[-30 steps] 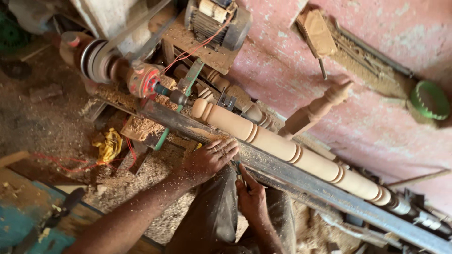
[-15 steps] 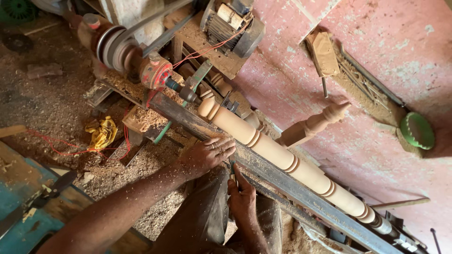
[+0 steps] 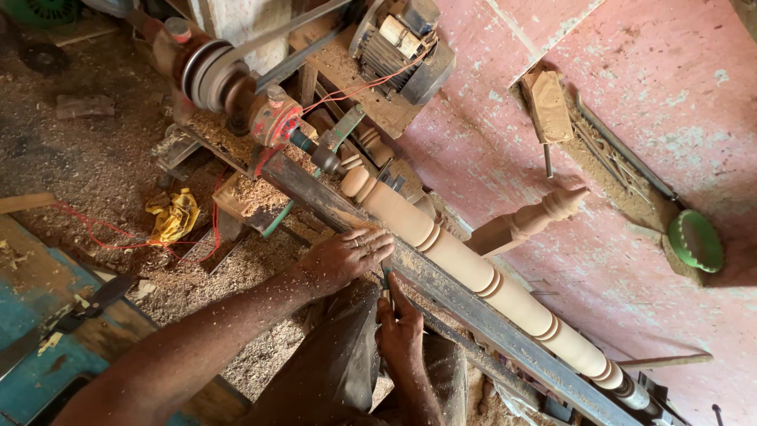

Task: The person uses a chisel to shape a rotating wooden spindle mounted on a lathe. They hold the tool against the spinning wood to carve decorative grooves and smooth the surface, creating wood shavings that fall to the floor.

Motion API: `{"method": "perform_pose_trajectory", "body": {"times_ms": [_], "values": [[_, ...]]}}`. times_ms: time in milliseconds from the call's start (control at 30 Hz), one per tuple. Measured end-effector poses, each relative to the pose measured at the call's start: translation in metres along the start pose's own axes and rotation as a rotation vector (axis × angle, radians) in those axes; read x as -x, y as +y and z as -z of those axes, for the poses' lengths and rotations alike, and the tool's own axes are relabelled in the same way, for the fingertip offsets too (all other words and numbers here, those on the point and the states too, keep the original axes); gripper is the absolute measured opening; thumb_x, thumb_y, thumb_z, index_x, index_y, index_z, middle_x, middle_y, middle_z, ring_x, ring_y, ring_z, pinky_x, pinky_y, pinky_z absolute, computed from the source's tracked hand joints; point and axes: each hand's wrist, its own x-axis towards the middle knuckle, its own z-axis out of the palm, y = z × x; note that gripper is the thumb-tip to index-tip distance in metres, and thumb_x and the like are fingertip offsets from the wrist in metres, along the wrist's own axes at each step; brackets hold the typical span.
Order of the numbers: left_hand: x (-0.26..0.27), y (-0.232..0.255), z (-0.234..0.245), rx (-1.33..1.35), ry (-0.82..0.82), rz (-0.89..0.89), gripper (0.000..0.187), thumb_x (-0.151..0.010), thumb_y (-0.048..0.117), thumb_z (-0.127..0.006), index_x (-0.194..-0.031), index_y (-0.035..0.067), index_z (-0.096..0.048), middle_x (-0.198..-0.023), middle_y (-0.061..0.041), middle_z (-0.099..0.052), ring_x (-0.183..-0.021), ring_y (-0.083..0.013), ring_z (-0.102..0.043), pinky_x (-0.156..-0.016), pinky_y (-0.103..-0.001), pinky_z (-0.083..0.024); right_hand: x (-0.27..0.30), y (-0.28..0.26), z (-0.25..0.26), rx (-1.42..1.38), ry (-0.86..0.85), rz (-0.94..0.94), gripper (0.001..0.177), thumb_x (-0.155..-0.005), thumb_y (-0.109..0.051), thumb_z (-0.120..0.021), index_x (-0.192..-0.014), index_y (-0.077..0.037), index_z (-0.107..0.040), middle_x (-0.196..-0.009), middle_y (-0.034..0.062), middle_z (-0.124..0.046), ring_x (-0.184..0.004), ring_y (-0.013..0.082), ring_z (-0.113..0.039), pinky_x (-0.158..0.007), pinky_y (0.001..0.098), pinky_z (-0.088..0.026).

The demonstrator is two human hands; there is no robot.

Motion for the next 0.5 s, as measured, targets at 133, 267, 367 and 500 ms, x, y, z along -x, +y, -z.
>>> {"method": "perform_pose_trajectory", "body": {"times_ms": [133, 267, 367, 500], "values": [[0.001, -0.002, 0.0, 0.019, 0.015, -0.003, 0.051, -0.097, 0.013, -0.051, -0.147, 0.001, -0.05, -0.152, -0.015, -0.052, -0.146, -0.0301, -0.042, -0.124, -0.044, -0.03, 0.0, -0.001, -0.002, -0.088, -0.02, -0.055, 0.054, -0.1, -0.016, -0.058, -0.153, -0.018, -0.05, -0.065, -0.0018, -0.054, -0.048, 0.0058, -0.041, -0.044, 0.0252, -0.039], [0.003, -0.005, -0.005, -0.018, 0.016, -0.001, 0.051, -0.098, 0.011, -0.051, -0.148, 0.002, -0.049, -0.153, -0.014, -0.051, -0.147, -0.0293, -0.042, -0.124, -0.044, -0.03, 0.001, -0.009, -0.004, -0.114, -0.03, -0.058, 0.053, -0.101, -0.016, -0.057, -0.154, -0.019, -0.05, -0.064, -0.0016, -0.052, -0.045, 0.0056, -0.039, -0.041, 0.0248, -0.038], [0.005, -0.007, -0.007, -0.047, 0.022, 0.006, 0.05, -0.1, 0.01, -0.051, -0.149, 0.001, -0.048, -0.154, -0.015, -0.051, -0.148, -0.0288, -0.042, -0.125, -0.043, -0.03, 0.0, -0.017, -0.004, -0.062, -0.038, -0.111, 0.052, -0.101, -0.018, -0.056, -0.153, -0.02, -0.049, -0.064, -0.0011, -0.055, -0.043, 0.0066, -0.042, -0.041, 0.0261, -0.04], [0.006, -0.012, -0.006, -0.079, -0.018, 0.007, 0.054, -0.095, 0.008, -0.052, -0.149, 0.0, -0.047, -0.154, -0.015, -0.05, -0.147, -0.0293, -0.042, -0.125, -0.043, -0.03, -0.001, -0.024, -0.01, -0.09, -0.039, -0.126, 0.054, -0.101, -0.018, -0.057, -0.154, -0.021, -0.05, -0.064, -0.0011, -0.053, -0.044, 0.0063, -0.041, -0.04, 0.0261, -0.04]]}}
